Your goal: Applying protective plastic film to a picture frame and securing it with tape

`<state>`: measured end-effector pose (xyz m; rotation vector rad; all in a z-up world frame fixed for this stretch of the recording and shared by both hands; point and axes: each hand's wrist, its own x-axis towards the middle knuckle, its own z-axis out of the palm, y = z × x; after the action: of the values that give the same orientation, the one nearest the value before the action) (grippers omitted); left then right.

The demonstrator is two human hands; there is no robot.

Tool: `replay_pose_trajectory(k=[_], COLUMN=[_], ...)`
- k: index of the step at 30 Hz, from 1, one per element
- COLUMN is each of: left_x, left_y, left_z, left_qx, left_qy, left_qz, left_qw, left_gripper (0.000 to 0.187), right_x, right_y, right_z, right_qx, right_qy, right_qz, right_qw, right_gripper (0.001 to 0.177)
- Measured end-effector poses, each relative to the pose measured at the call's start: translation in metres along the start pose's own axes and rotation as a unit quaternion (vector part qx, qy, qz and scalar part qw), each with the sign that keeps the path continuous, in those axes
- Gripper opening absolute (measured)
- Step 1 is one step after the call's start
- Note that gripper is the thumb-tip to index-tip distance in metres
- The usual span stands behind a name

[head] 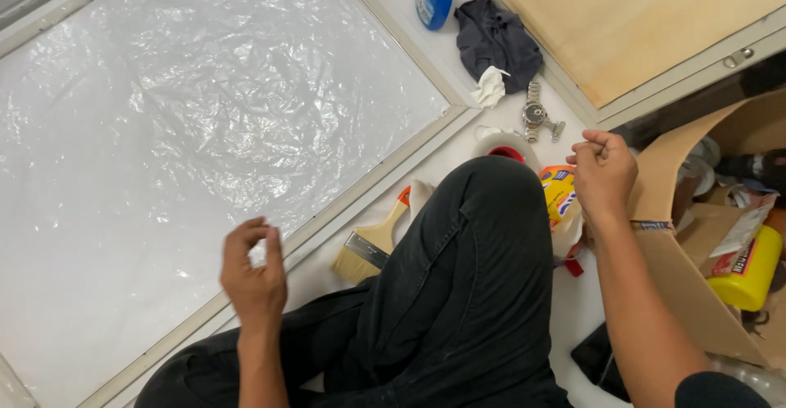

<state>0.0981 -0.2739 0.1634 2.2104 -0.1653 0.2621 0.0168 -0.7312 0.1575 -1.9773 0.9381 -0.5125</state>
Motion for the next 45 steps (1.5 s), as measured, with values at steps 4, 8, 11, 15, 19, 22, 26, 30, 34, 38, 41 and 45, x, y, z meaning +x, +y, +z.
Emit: replay_pose_trajectory(k=[4,8,11,15,19,22,26,30,34,38,41,45], left_x=[-0.016,-0.019,-0.020,-0.017,-0.019,-0.020,-0.019,-0.022,-0.021,-0.009,-0.003,0.005], left_y=[0.004,-0.007,-0.006,-0.009,-0.010,-0.010,-0.007,-0.001,0.016,0.070,0.132,0.209], left_z=[0.036,0.044,0.049,0.045,0.048,0.048,0.046,0.045,0.045,0.049,0.041,0.023], left_qx=[-0.038,0.107,0.154,0.139,0.139,0.142,0.145,0.123,0.087,-0.077,-0.182,-0.331], left_qy=[-0.065,-0.234,-0.285,-0.272,-0.254,-0.258,-0.268,-0.254,-0.233,-0.169,-0.164,-0.203], left_qz=[-0.064,-0.078,-0.080,-0.120,-0.107,-0.119,-0.117,-0.120,-0.117,-0.153,-0.102,-0.011], left_qw=[0.995,0.963,0.943,0.945,0.951,0.948,0.945,0.952,0.961,0.971,0.964,0.922], left_gripper=[0.009,0.028,0.034,0.036,0.034,0.035,0.037,0.037,0.037,0.035,0.034,0.040], right_x=[-0.012,-0.011,0.012,0.008,0.004,0.002,0.007,0.027,0.006,-0.005,-0.019,-0.049], right_y=[0.009,0.021,0.062,0.050,0.153,0.140,0.154,0.117,-0.005,-0.053,-0.081,-0.124], right_z=[-0.012,0.005,0.019,0.060,0.078,0.074,0.078,0.050,0.001,-0.034,-0.057,-0.083], right_qx=[0.046,-0.017,-0.135,-0.345,-0.262,-0.264,-0.264,-0.259,0.095,0.017,-0.051,0.016], right_qy=[-0.049,-0.127,-0.192,-0.274,-0.150,-0.250,-0.267,-0.296,-0.259,-0.153,-0.135,-0.248], right_qz=[0.008,-0.049,-0.089,-0.177,-0.449,-0.376,-0.340,-0.240,-0.010,-0.148,-0.292,-0.203], right_qw=[0.998,0.991,0.968,0.880,0.841,0.852,0.862,0.887,0.961,0.977,0.945,0.947], right_gripper=[0.027,0.026,0.036,0.035,0.027,0.027,0.032,0.066,0.063,0.062,0.065,0.083])
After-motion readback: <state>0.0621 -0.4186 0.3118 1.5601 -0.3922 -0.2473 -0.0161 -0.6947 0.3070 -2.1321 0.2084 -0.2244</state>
